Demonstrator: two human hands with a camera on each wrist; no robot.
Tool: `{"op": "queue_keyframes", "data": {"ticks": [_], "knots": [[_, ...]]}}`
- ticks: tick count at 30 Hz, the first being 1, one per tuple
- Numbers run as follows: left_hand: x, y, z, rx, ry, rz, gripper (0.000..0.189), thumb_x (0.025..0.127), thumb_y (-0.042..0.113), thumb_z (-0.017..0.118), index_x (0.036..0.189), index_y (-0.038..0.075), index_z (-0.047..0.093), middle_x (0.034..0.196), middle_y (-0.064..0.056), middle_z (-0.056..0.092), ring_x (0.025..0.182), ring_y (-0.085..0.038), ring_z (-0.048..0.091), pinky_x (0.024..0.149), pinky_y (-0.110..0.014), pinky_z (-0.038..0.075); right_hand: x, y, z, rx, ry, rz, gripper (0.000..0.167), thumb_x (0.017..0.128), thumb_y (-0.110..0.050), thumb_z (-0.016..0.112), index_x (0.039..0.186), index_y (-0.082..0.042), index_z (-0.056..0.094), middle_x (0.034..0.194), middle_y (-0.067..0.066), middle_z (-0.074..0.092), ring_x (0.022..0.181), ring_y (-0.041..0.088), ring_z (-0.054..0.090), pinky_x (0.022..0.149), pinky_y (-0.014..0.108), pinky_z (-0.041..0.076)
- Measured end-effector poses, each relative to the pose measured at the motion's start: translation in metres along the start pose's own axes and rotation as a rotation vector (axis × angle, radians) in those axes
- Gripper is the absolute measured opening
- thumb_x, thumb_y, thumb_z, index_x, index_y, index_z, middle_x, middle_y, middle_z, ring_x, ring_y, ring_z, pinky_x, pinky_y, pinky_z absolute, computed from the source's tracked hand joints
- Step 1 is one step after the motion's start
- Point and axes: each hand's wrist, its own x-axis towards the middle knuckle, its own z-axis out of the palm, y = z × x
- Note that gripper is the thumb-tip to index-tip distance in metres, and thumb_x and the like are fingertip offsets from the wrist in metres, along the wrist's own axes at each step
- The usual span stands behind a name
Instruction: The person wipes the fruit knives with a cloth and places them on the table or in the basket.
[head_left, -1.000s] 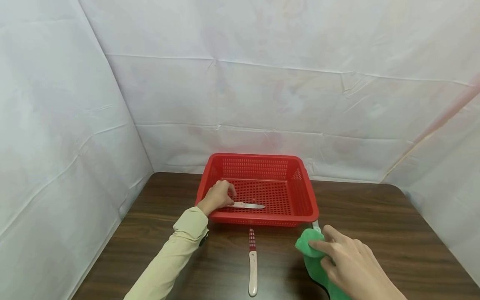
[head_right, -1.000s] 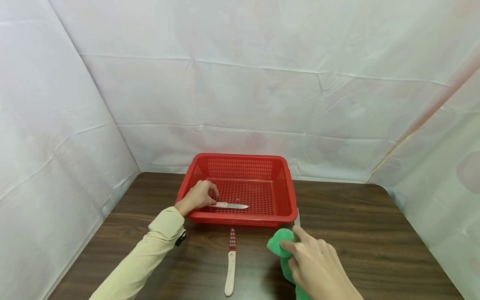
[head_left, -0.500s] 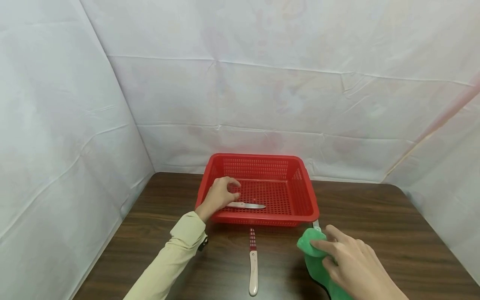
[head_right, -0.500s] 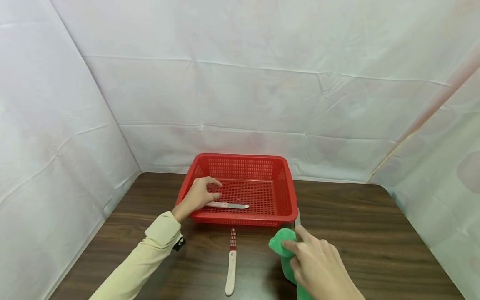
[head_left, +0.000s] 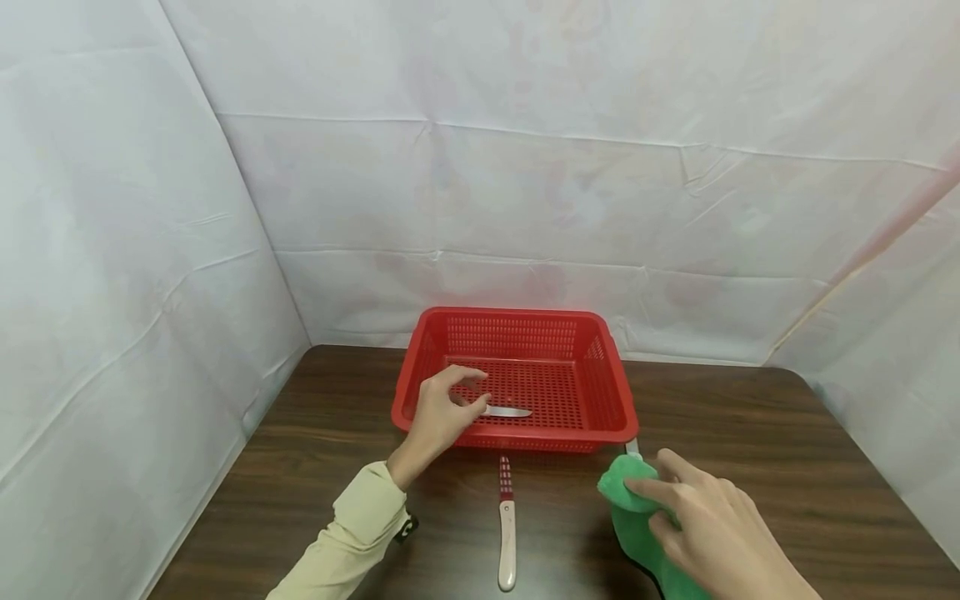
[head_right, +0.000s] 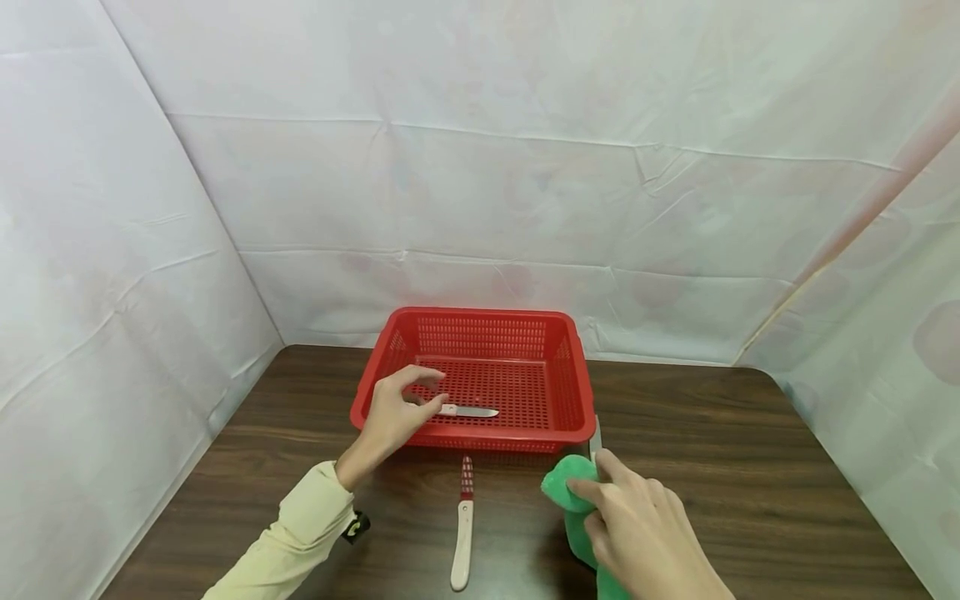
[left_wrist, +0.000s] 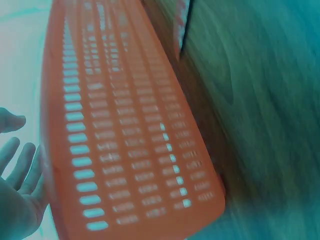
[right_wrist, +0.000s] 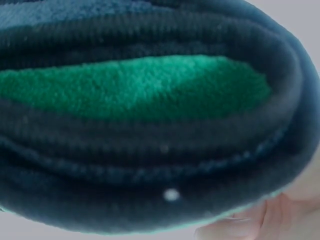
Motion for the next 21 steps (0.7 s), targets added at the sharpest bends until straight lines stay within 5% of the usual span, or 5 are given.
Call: {"op": "queue_keyframes", "data": {"ticks": [8,15,21], "knots": [[-0.02,0.024,0.002,-0.095,0.032,0.016,0.029,0.075,0.005,0.077,0.1,0.017,0.069,0.09,0.005,0.066,0.075,-0.021,0.066,0.057,-0.033,0.056,-0.002,0.001,0.001,0.008,-0.004,0.038,0.043,0.056,0.005,0.069,0.089,-0.021,0.076,0.078,-0.015,0.03,0.049,-0.004,0.018,0.041,0.015,0.018],[-0.04,0.041,0.007,-0.076,0.033,-0.073,0.028,0.073,0.009,0.08,0.097,0.02,0.07,0.089,0.008,0.068,0.074,-0.019,0.063,0.053,-0.024,0.053,-0.004,0.003,0.001,0.012,-0.016,0.079,0.041,0.057,0.004,0.071,0.089,-0.019,0.076,0.077,-0.014,0.034,0.051,-0.003,0.022,0.042,0.017,0.021],[-0.056,0.05,0.013,-0.06,0.009,-0.161,0.023,0.071,0.01,0.082,0.091,0.013,0.07,0.082,0.004,0.067,0.069,-0.019,0.063,0.059,-0.032,0.053,-0.005,0.005,0.002,0.025,-0.022,0.097,0.04,0.057,0.004,0.071,0.089,-0.019,0.076,0.077,-0.014,0.034,0.052,-0.004,0.024,0.041,0.017,0.022]]}}
